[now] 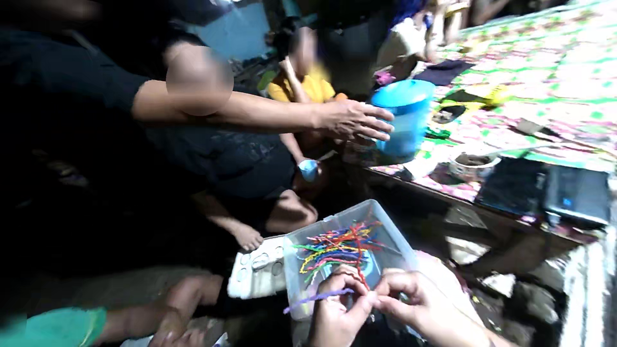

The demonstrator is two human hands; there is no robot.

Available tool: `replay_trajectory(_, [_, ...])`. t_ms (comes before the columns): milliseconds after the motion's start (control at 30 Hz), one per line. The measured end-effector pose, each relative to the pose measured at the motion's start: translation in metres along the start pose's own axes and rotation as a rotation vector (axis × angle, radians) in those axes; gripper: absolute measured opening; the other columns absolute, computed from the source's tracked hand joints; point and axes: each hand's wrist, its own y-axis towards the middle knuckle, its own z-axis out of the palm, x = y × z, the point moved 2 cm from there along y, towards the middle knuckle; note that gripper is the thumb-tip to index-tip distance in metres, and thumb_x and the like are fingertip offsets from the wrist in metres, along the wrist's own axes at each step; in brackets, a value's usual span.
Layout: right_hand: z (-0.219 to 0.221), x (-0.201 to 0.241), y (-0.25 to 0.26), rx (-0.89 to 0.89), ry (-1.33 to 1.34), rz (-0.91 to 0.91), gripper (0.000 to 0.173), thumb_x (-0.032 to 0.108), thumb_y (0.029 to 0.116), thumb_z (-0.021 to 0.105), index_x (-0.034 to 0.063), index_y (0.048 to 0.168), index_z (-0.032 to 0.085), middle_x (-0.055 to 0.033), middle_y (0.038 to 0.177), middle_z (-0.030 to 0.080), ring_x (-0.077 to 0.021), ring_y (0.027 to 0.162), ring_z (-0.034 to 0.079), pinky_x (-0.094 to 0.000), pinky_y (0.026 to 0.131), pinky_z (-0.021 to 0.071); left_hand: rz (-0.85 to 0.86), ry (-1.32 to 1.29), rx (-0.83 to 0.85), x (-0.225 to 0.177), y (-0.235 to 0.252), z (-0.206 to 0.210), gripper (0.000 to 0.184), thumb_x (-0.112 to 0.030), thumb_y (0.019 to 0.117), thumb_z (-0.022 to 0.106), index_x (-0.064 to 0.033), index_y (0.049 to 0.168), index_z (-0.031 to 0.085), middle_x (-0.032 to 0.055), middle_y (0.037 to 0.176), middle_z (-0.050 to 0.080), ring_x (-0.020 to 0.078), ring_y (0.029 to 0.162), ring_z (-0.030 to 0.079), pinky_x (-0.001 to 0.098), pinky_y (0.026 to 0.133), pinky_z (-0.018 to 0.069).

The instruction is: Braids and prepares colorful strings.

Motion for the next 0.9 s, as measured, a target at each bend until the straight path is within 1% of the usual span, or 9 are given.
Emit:
replay_trajectory(100, [-0.004, 0.006, -0.005, -0.049, 0.039, 0.044, 0.014, 0.018, 0.0884, 0.077, 0.0054, 0.083, 0.072, 0.0047, 0.082, 0.065, 0.0063, 0.074, 0.059, -0.0108, 0.068, 0.0502, -0.025, -0.034, 0.057, 0.000, 0.001, 0.009, 0.016, -0.006, 0.0878, 0.075, -0.0175, 0.098, 0.071, -0.0113, 0.100, 0.069, -0.0040, 0.092, 0.065, 0.0157, 0.082, 0.0565])
replay_trajectory(167, [-0.007, 0.009, -0.007, -0.049, 0.037, 0.077, 0.017, 0.018, 0.0881, 0.077, 0.0060, 0.082, 0.067, 0.0049, 0.081, 0.062, 0.0066, 0.072, 0.057, -0.0103, 0.065, 0.0476, -0.018, -0.044, 0.093, 0.001, 0.003, 0.014, 0.017, -0.004, 0.0875, 0.075, -0.0159, 0.099, 0.069, -0.0102, 0.099, 0.068, -0.0035, 0.091, 0.064, 0.0153, 0.081, 0.0557])
replay_trajectory(233, [-0.011, 0.012, -0.009, -0.007, -0.029, 0.052, 0.018, 0.018, 0.0938, 0.071, 0.0012, 0.089, 0.069, -0.0017, 0.085, 0.064, 0.0021, 0.075, 0.059, -0.0130, 0.069, 0.0491, -0.018, -0.065, 0.072, 0.002, 0.006, 0.017, 0.019, -0.004, 0.0861, 0.076, -0.0173, 0.098, 0.071, -0.0111, 0.098, 0.069, -0.0037, 0.090, 0.065, 0.0150, 0.081, 0.0564])
replay_trajectory(300, [-0.015, 0.014, -0.011, 0.046, -0.107, 0.003, 0.025, 0.018, 0.1030, 0.059, -0.0032, 0.101, 0.072, -0.0104, 0.094, 0.069, -0.0063, 0.085, 0.064, -0.0201, 0.078, 0.0521, -0.016, -0.093, 0.031, 0.003, 0.011, 0.019, 0.018, -0.007, 0.0871, 0.076, -0.0205, 0.099, 0.073, -0.0131, 0.099, 0.070, -0.0046, 0.091, 0.065, 0.0145, 0.082, 0.0563])
replay_trajectory(367, [-0.019, 0.014, -0.013, 0.039, -0.122, -0.025, 0.029, 0.016, 0.1052, 0.053, -0.0044, 0.104, 0.074, -0.0130, 0.098, 0.072, -0.0090, 0.092, 0.066, -0.0232, 0.084, 0.0531, -0.023, -0.110, 0.019, 0.006, 0.017, 0.018, 0.017, -0.010, 0.0874, 0.077, -0.0228, 0.098, 0.073, -0.0143, 0.099, 0.070, -0.0053, 0.092, 0.065, 0.0139, 0.083, 0.0556])
replay_trajectory(467, [-0.024, 0.009, -0.013, -0.069, -0.107, -0.062, 0.024, 0.017, 0.1008, 0.062, -0.0017, 0.094, 0.075, -0.0071, 0.088, 0.071, -0.0008, 0.082, 0.064, -0.0147, 0.075, 0.0520, -0.028, -0.123, 0.041, 0.010, 0.021, 0.023, 0.015, -0.011, 0.0876, 0.077, -0.0226, 0.096, 0.073, -0.0151, 0.099, 0.069, -0.0066, 0.094, 0.064, 0.0128, 0.084, 0.0545])
replay_trajectory(567, [-0.026, 0.008, -0.011, -0.140, -0.104, -0.080, 0.020, 0.016, 0.0964, 0.067, 0.0000, 0.088, 0.074, -0.0037, 0.081, 0.068, 0.0023, 0.076, 0.060, -0.0116, 0.069, 0.0484, -0.033, -0.125, 0.033, 0.011, 0.024, 0.027, 0.017, -0.008, 0.0879, 0.075, -0.0224, 0.096, 0.071, -0.0146, 0.097, 0.069, -0.0062, 0.092, 0.064, 0.0128, 0.083, 0.0543])
replay_trajectory(767, [-0.020, 0.002, -0.001, -0.209, -0.074, -0.052, 0.012, 0.016, 0.0907, 0.071, 0.0052, 0.086, 0.075, 0.0023, 0.082, 0.066, 0.0052, 0.074, 0.059, -0.0099, 0.066, 0.0493, -0.052, -0.110, -0.047, 0.013, 0.024, 0.026, 0.025, 0.003, 0.0847, 0.071, -0.0165, 0.098, 0.066, -0.0110, 0.094, 0.068, -0.0041, 0.087, 0.064, 0.0148, 0.078, 0.0556])
replay_trajectory(900, [-0.011, -0.004, 0.008, -0.200, 0.041, -0.001, 0.011, 0.013, 0.0838, 0.078, 0.0107, 0.080, 0.068, 0.0080, 0.082, 0.063, 0.0068, 0.073, 0.058, -0.0103, 0.065, 0.0498, -0.092, -0.147, -0.028, 0.009, 0.022, 0.016, 0.019, 0.002, 0.0852, 0.072, -0.0132, 0.094, 0.066, -0.0095, 0.093, 0.067, -0.0032, 0.088, 0.064, 0.0159, 0.079, 0.0554])
